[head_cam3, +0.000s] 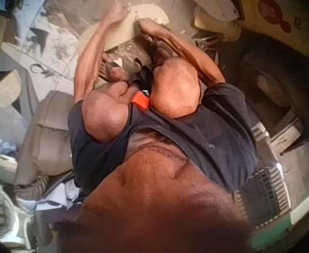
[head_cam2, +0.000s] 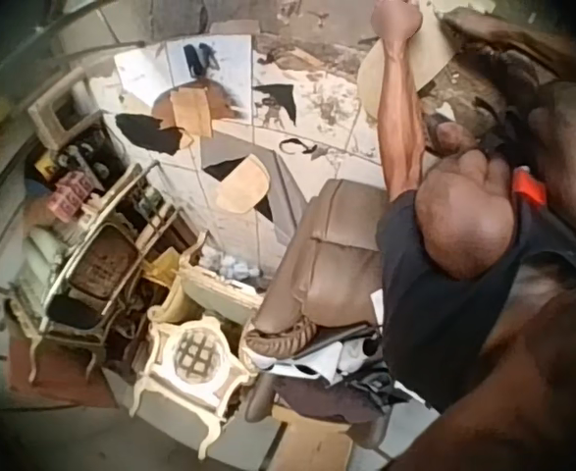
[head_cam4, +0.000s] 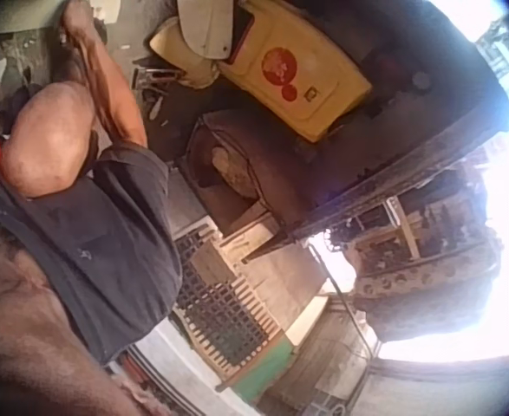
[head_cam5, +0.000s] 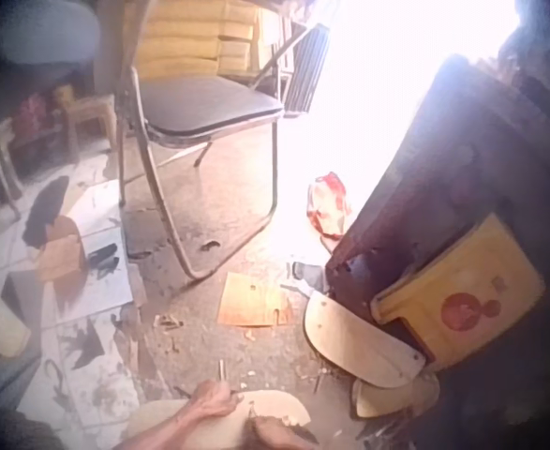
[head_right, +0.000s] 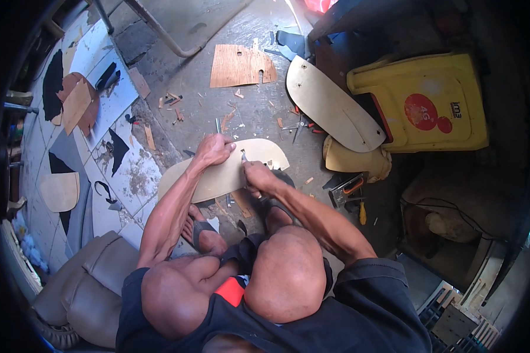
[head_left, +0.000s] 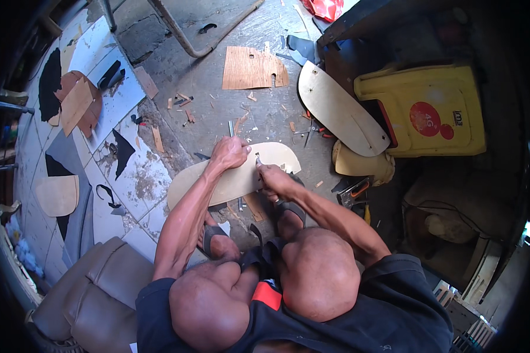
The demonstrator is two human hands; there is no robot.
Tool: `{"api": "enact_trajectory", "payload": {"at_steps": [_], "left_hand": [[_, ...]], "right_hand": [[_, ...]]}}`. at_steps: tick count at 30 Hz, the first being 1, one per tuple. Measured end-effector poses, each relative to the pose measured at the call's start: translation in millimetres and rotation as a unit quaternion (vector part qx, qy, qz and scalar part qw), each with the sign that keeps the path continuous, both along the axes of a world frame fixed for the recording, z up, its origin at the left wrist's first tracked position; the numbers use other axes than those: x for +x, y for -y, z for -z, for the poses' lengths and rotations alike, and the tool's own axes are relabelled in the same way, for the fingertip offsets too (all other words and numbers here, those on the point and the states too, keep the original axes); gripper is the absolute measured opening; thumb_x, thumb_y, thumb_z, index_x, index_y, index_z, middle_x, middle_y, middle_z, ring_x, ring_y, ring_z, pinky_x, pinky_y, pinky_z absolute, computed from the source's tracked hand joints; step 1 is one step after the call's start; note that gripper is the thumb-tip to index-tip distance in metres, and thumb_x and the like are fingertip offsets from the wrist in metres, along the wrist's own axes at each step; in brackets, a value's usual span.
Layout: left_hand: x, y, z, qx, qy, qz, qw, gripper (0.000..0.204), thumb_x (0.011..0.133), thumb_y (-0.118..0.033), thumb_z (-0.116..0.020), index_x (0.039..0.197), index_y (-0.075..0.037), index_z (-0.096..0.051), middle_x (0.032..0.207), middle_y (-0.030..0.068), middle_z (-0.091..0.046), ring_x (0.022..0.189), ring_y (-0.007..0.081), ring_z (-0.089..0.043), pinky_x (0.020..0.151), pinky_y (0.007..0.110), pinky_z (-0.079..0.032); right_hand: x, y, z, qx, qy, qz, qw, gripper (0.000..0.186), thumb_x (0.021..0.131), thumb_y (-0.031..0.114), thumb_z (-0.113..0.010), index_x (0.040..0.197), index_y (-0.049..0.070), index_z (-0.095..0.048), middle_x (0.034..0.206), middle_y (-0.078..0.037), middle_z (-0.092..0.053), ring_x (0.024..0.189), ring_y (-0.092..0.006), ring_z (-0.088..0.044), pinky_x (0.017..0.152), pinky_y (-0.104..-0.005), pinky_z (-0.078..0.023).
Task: The person uses a knife to shave the edges of a wooden board, then handles a screwdriver to pry at a hole in the board, and finally picks up another wooden piece and a red plastic bag.
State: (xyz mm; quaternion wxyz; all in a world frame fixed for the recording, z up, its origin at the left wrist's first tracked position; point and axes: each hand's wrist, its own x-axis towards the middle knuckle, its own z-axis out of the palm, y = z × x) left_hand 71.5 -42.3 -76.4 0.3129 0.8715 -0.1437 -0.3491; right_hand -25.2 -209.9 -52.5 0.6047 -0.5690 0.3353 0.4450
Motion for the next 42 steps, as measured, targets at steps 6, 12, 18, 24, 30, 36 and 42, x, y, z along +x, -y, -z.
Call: {"api": "enact_trajectory", "payload": {"at_steps": [6, 12, 18, 24, 30, 36, 42], "left_hand": [[-4, 2, 8, -0.013, -0.006, -0.018, 1.000, 0.028, 0.089, -0.030, -0.062, 0.105, -0.013, -0.076, 0.094, 0.0210, -0.071, 0.092, 0.0398, -0.069, 0.085, 0.048, -0.052], [6, -6, 4, -0.016, -0.014, -0.010, 1.000, 0.027, 0.090, -0.033, -0.062, 0.106, -0.017, -0.076, 0.097, 0.0193, -0.072, 0.095, 0.0390, -0.069, 0.087, 0.047, -0.053], [1, -8, 12, 0.022, -0.003, -0.010, 1.000, 0.028, 0.090, -0.035, -0.062, 0.108, -0.020, -0.076, 0.102, 0.0188, -0.072, 0.098, 0.0400, -0.069, 0.089, 0.048, -0.054], [2, -1, 4, 0.006, 0.014, -0.010, 1.000, 0.029, 0.090, -0.034, -0.062, 0.108, -0.016, -0.076, 0.096, 0.0194, -0.072, 0.093, 0.0396, -0.069, 0.087, 0.047, -0.053], [-4, -6, 2, 0.008, 0.016, -0.029, 0.999, 0.027, 0.090, -0.034, -0.062, 0.106, -0.017, -0.076, 0.096, 0.0201, -0.072, 0.093, 0.0408, -0.069, 0.086, 0.049, -0.053], [-2, -2, 5, 0.011, 0.018, -0.020, 1.000, 0.027, 0.090, -0.034, -0.062, 0.106, -0.017, -0.076, 0.095, 0.0203, -0.072, 0.091, 0.0410, -0.069, 0.085, 0.049, -0.053], [-3, 9, -1, 0.019, 0.015, -0.020, 0.999, 0.026, 0.090, -0.032, -0.063, 0.106, -0.017, -0.077, 0.096, 0.0218, -0.072, 0.094, 0.0411, -0.069, 0.087, 0.049, -0.054]], "right_hand": [[0, -8, 0, -0.139, 0.083, -0.124, 0.979, 0.051, 0.106, 0.040, -0.034, 0.068, 0.008, -0.048, 0.052, 0.000, -0.039, 0.036, -0.0142, -0.034, 0.034, -0.0345, -0.029], [0, 3, -7, -0.143, 0.088, -0.169, 0.971, 0.053, 0.104, 0.037, -0.039, 0.089, -0.009, -0.059, 0.064, -0.020, -0.060, 0.050, -0.0274, -0.061, 0.048, -0.0450, -0.048], [1, 8, -35, -0.221, 0.151, -0.239, 0.933, 0.051, 0.104, 0.033, -0.038, 0.100, -0.013, -0.060, 0.083, -0.037, -0.065, 0.083, -0.0492, -0.067, 0.082, -0.0552, -0.051], [-15, 16, 27, -0.317, 0.413, -0.503, 0.690, 0.038, 0.100, 0.024, -0.045, 0.096, -0.010, -0.061, 0.078, -0.032, -0.064, 0.071, -0.0455, -0.069, 0.062, -0.0521, -0.055], [-15, 5, 52, -0.370, 0.434, -0.553, 0.608, 0.028, 0.086, 0.016, -0.059, 0.099, -0.008, -0.061, 0.077, -0.017, -0.059, 0.062, -0.0264, -0.062, 0.046, -0.0370, -0.052], [-3, -3, 36, -0.330, 0.272, -0.455, 0.781, 0.029, 0.092, 0.015, -0.053, 0.103, -0.011, -0.058, 0.084, -0.027, -0.066, 0.077, -0.0376, -0.069, 0.052, -0.0439, -0.056], [16, -2, -5, -0.306, 0.157, -0.398, 0.851, 0.036, 0.096, 0.020, -0.048, 0.111, -0.012, -0.055, 0.100, -0.040, -0.065, 0.091, -0.0481, -0.069, 0.077, -0.0508, -0.057]]}}
